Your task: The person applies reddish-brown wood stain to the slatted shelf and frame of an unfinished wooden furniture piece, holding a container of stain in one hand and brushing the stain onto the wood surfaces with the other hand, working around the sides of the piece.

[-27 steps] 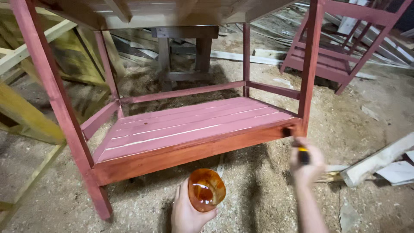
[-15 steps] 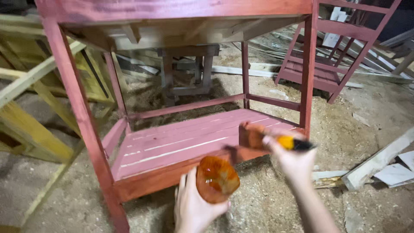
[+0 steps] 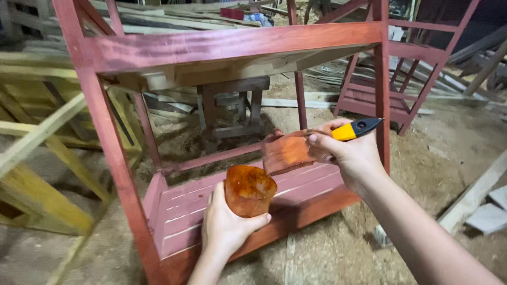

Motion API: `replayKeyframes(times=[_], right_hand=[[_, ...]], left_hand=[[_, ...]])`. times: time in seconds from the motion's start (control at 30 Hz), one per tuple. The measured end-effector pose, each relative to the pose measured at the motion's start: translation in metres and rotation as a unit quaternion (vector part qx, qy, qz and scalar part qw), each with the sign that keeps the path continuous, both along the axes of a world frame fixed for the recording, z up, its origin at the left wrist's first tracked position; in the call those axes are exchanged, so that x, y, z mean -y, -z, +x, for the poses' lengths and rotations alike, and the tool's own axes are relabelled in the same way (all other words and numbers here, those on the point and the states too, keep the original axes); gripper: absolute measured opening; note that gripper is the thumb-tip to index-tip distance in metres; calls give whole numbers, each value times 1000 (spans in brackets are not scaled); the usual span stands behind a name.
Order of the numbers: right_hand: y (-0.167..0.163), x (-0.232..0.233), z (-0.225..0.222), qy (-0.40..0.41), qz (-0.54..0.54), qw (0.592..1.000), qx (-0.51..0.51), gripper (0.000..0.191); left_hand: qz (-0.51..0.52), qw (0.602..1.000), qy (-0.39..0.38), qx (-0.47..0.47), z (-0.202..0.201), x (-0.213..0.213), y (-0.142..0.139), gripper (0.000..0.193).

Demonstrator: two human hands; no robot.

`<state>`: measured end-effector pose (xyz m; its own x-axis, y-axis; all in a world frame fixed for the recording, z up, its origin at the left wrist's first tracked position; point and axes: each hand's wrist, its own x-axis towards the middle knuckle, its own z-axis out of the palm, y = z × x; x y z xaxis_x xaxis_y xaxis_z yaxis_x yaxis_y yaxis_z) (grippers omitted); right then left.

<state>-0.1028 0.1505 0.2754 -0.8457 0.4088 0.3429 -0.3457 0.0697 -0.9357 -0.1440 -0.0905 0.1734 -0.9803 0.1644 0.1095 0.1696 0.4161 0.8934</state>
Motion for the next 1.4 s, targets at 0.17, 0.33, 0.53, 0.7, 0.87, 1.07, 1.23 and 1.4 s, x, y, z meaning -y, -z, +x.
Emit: replayKeyframes(times=[0.17,0.33,0.53,0.7,0.87,1.07,1.23,1.4], right_hand=[[4,-18,-39,-24,47,998,18,19],[5,-25,-67,-152,148,976,57,11],[28,1,-97,-138,377,909,113,21],[39,7,-102,-160,417,886,121,20],[29,-28,-97,-67,262,948,166,12],[32,-84,-98,-2,124,976,178,11],[72,-129,-95,51,81,964,248,14],[148,-145,-114,51,28,941,334,18]], left_hand=[[45,997,-6,-62,-37,-11,15,105],[21,998,-6,-54,-48,-30,20,108],[-1,1000,-4,-23,-56,-36,13,108],[-48,997,-10,-59,-55,-48,11,110],[-84,992,-35,-82,-55,-56,21,99],[-68,990,-54,-114,-66,-64,31,102],[-56,993,-74,-66,-77,-60,35,96],[-93,992,-73,-54,-78,-60,38,98]])
